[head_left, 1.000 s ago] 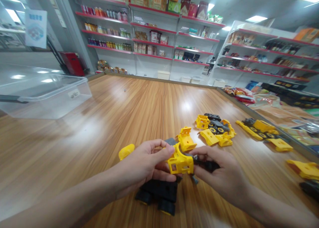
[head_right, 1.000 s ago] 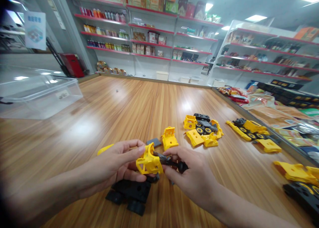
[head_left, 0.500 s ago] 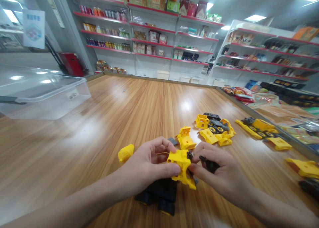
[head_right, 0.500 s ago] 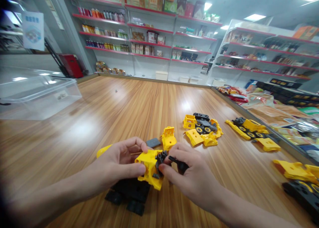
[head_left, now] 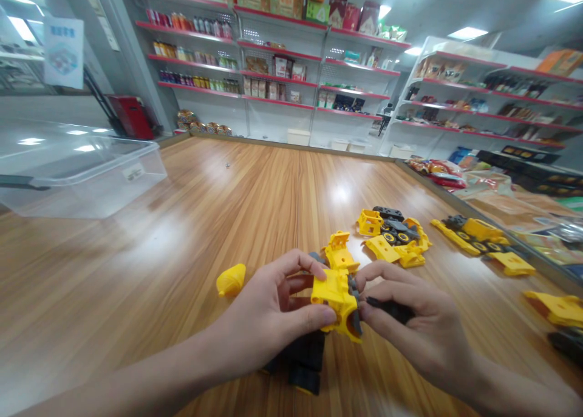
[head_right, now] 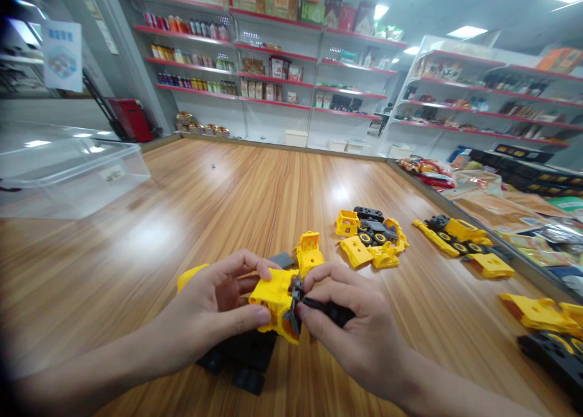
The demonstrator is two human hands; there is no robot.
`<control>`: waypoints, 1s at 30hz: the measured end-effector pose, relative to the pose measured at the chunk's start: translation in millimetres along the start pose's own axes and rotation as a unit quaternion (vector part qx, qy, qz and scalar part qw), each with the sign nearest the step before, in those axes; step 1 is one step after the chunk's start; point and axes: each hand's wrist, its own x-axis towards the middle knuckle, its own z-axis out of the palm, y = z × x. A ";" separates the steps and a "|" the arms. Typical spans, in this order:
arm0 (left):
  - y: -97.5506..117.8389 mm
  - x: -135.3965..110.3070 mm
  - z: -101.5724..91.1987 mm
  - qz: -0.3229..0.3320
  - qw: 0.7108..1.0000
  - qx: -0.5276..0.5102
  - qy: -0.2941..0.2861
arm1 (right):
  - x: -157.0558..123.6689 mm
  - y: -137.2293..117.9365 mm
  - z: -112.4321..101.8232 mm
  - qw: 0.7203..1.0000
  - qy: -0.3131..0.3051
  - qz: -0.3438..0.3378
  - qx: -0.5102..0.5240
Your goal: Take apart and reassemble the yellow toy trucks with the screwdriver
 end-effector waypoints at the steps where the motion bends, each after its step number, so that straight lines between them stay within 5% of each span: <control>1: -1.5 -0.8 1.2 -0.003 1.000 -0.005 -0.012 | -0.2 -1.6 1.2 1.000 -0.004 -0.005 0.003; 10: -8.8 -4.8 0.4 0.030 0.990 0.130 -0.046 | -0.9 4.0 11.0 1.000 -0.005 -0.011 0.022; 16: 5.0 -4.8 -3.8 0.139 0.927 0.332 -0.106 | -1.8 7.2 8.8 0.999 -0.023 -0.008 0.044; 19: 5.3 -4.5 -5.2 0.090 0.947 0.294 -0.090 | -3.2 6.8 7.3 0.999 -0.020 0.011 0.048; 23: 0.4 -2.0 -8.0 -0.040 0.990 0.117 -0.063 | -4.5 5.8 4.7 0.997 0.017 0.045 0.053; 30: -1.2 4.1 -9.7 -0.052 0.998 0.017 -0.011 | -3.0 10.3 0.4 0.999 -0.024 -0.010 0.047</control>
